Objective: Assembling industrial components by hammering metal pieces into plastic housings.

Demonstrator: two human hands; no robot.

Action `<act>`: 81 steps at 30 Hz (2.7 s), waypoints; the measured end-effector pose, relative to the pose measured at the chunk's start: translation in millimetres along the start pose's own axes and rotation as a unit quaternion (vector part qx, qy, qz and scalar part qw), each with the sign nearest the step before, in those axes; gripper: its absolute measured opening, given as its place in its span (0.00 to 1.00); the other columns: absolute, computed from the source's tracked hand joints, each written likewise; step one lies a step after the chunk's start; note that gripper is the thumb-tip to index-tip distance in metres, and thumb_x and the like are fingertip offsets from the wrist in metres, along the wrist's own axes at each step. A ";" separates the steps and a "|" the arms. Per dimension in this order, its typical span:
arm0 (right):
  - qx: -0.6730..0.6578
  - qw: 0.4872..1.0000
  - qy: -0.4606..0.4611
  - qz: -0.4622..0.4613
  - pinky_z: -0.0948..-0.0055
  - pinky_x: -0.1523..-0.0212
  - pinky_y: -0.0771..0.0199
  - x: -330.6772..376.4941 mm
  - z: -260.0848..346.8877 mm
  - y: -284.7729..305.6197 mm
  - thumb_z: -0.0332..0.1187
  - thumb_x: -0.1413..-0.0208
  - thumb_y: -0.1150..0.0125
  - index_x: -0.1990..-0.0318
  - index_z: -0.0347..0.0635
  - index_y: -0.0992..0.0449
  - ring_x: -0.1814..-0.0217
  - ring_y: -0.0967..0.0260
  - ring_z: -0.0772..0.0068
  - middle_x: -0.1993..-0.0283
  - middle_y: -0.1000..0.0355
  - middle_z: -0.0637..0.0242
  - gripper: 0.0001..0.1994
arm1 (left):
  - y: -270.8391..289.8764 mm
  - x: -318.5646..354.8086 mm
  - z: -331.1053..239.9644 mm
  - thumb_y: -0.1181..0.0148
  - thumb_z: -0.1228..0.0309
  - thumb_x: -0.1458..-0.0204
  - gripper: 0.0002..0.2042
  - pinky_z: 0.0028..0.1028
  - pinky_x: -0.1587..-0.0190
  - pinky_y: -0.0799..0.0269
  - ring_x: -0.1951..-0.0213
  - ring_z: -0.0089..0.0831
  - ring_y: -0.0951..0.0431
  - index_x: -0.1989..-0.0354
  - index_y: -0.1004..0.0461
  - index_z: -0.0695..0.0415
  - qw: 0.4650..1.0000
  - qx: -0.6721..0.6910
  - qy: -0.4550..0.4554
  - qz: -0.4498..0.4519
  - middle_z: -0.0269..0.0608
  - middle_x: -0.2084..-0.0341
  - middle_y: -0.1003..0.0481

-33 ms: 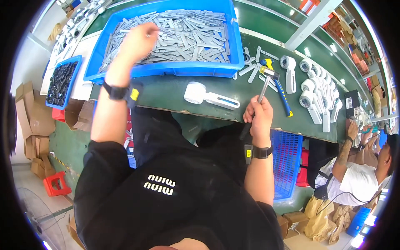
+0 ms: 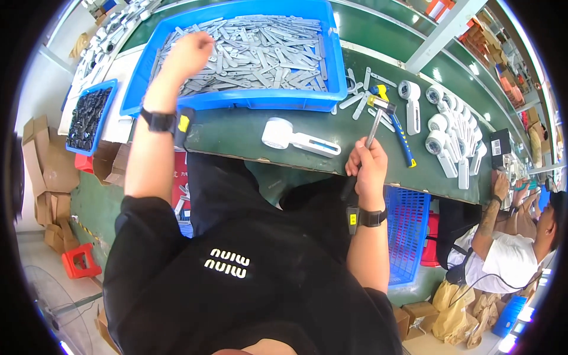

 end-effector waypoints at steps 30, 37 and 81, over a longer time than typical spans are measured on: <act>-0.011 1.000 -0.016 0.023 0.73 0.76 0.39 -1.5 -3.0 -3.6 0.29 0.24 0.41 0.52 0.41 0.27 0.80 0.43 0.79 0.74 0.38 0.73 0.03 | -53.0 -1.9 41.1 0.37 0.71 0.36 0.10 0.43 0.34 0.23 0.37 0.50 0.19 0.52 0.12 0.55 0.959 -0.029 -0.219 0.180 0.51 0.40 0.20; 0.001 1.000 0.018 0.006 0.73 0.77 0.39 3.2 -1.8 -0.4 0.28 0.24 0.42 0.51 0.40 0.26 0.80 0.43 0.80 0.74 0.38 0.73 0.02 | -48.5 -19.8 40.1 0.36 0.70 0.38 0.10 0.46 0.38 0.20 0.42 0.51 0.17 0.53 0.12 0.54 0.940 -0.251 0.049 0.227 0.51 0.46 0.17; 0.094 0.993 0.027 -0.073 0.81 0.81 0.40 33.4 22.2 -46.6 0.31 0.28 0.29 0.56 0.39 0.18 0.82 0.37 0.88 0.71 0.23 0.73 0.06 | -61.4 170.7 -204.6 0.21 0.70 0.47 0.19 0.43 0.45 0.23 0.51 0.49 0.17 0.48 0.18 0.58 0.916 0.297 -0.268 0.025 0.43 0.58 0.16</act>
Point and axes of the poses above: each hand's wrist, its own x-axis away from the middle knuckle, its own y-axis out of the back of the hand, z = x × y, the point moved 7 cm from there along -x, towards the middle knuckle
